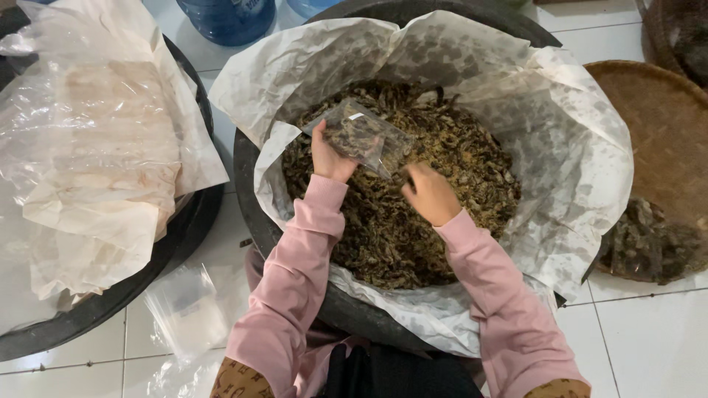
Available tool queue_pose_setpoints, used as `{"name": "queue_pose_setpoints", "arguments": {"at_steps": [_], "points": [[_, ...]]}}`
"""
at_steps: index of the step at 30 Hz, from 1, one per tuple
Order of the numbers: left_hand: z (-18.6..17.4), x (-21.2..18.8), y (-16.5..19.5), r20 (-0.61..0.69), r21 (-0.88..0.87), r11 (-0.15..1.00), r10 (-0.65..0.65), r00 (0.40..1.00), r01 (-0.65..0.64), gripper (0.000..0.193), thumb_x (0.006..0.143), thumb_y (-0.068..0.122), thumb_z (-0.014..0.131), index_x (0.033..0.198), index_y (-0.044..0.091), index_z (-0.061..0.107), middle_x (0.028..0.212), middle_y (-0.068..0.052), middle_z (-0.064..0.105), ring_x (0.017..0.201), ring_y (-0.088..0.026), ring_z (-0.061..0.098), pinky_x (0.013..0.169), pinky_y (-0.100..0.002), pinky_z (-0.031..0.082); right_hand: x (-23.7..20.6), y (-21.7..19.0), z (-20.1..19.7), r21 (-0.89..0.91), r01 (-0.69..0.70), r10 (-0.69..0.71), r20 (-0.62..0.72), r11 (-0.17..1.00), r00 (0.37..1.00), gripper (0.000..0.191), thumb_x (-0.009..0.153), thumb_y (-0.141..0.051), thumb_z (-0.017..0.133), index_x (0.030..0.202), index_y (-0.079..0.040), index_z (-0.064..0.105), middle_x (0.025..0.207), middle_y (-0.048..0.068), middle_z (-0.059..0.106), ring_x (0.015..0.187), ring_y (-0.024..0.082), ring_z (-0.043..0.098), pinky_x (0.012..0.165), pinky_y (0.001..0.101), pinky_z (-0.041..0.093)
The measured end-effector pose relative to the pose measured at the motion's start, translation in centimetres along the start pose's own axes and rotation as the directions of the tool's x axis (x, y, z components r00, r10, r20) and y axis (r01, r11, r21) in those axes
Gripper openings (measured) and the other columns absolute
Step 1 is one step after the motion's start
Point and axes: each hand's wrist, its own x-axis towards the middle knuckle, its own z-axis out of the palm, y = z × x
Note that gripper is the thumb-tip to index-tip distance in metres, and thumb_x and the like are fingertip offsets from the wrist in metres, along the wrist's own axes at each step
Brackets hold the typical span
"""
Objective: The person sits on the floor beside a large paper-lined tub of dried fish, opens a small clear plastic bag, and picks dried fish one at a time from the tub into the bag. When the bag is filled, the person seals it and places it on a bamboo tray holding other filled bags.
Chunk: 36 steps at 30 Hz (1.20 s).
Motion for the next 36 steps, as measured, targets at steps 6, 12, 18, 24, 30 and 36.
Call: {"name": "queue_pose_setpoints", "arguments": {"at_steps": [6, 12, 18, 24, 30, 36], "points": [[-0.4, 0.5, -0.3, -0.085, -0.027, 0.999, 0.019, 0.996, -0.021, 0.061, 0.102, 0.045, 0.043, 0.148, 0.006, 0.045, 0.15, -0.02, 0.049, 0.138, -0.043, 0.048, 0.11, -0.071, 0.043, -0.6, -1.2, -2.6, 0.011, 0.303, -0.222, -0.655, 0.953, 0.722, 0.022, 0.091, 0.01, 0.069, 0.11, 0.001, 0.06, 0.104, 0.017, 0.065, 0.079, 0.024, 0.065, 0.07, 0.0307, 0.055], [-0.5, 0.2, -1.6, 0.043, 0.008, 1.0, 0.011, 0.999, -0.011, 0.06, 0.104, 0.047, 0.045, 0.147, 0.005, 0.048, 0.147, -0.02, 0.054, 0.135, -0.042, 0.051, 0.111, -0.068, 0.043, -0.6, -2.8, -3.2, -0.425, 0.352, -0.545, -0.532, 0.834, 0.648, 0.029, 0.087, 0.003, 0.082, 0.112, 0.0, 0.066, 0.104, 0.012, 0.067, 0.089, 0.027, 0.068, 0.075, 0.0357, 0.06], [-0.4, 0.2, -4.1, 0.031, 0.054, 0.998, -0.026, 0.999, 0.024, 0.052, 0.101, 0.045, 0.047, 0.138, 0.009, 0.053, 0.137, -0.014, 0.061, 0.13, -0.037, 0.055, 0.111, -0.067, 0.044, -0.2, -2.9, -3.6, -0.511, 0.235, -0.49, -0.45, 0.827, 0.747, 0.037, 0.082, 0.003, 0.083, 0.117, 0.005, 0.071, 0.103, 0.014, 0.07, 0.09, 0.026, 0.07, 0.074, 0.0356, 0.061], [-0.5, -0.2, -4.6, 0.001, 0.092, 0.996, 0.011, 1.0, -0.011, 0.061, 0.103, 0.05, 0.046, 0.142, 0.004, 0.052, 0.141, -0.015, 0.059, 0.128, -0.033, 0.056, 0.111, -0.053, 0.042, 0.0, -2.1, -3.3, -0.496, 0.156, -0.455, -0.568, 0.854, 0.686, 0.025, 0.091, -0.001, 0.084, 0.112, 0.002, 0.071, 0.094, 0.012, 0.071, 0.079, 0.022, 0.07, 0.066, 0.03, 0.06], [0.2, -0.8, -5.1, 0.014, 0.104, 0.994, 0.015, 1.0, -0.016, 0.058, 0.103, 0.049, 0.044, 0.145, 0.009, 0.049, 0.145, -0.011, 0.055, 0.132, -0.031, 0.055, 0.113, -0.053, 0.045, 0.7, -1.5, -2.6, -0.42, 0.11, -0.36, -0.58, 0.901, 0.731, 0.027, 0.093, -0.008, 0.084, 0.114, 0.0, 0.07, 0.091, 0.012, 0.073, 0.077, 0.022, 0.072, 0.068, 0.0307, 0.059], [0.1, -1.0, -5.5, -0.001, 0.222, 0.971, -0.091, 0.996, 0.089, 0.062, 0.103, 0.053, 0.041, 0.141, 0.005, 0.051, 0.139, -0.017, 0.06, 0.127, -0.034, 0.057, 0.107, -0.056, 0.046, 1.1, -0.7, -3.3, -0.439, 0.061, -0.327, -0.561, 0.897, 0.76, 0.032, 0.091, -0.014, 0.088, 0.114, 0.0, 0.071, 0.069, 0.008, 0.067, 0.055, 0.019, 0.06, 0.055, 0.0357, 0.045]]}}
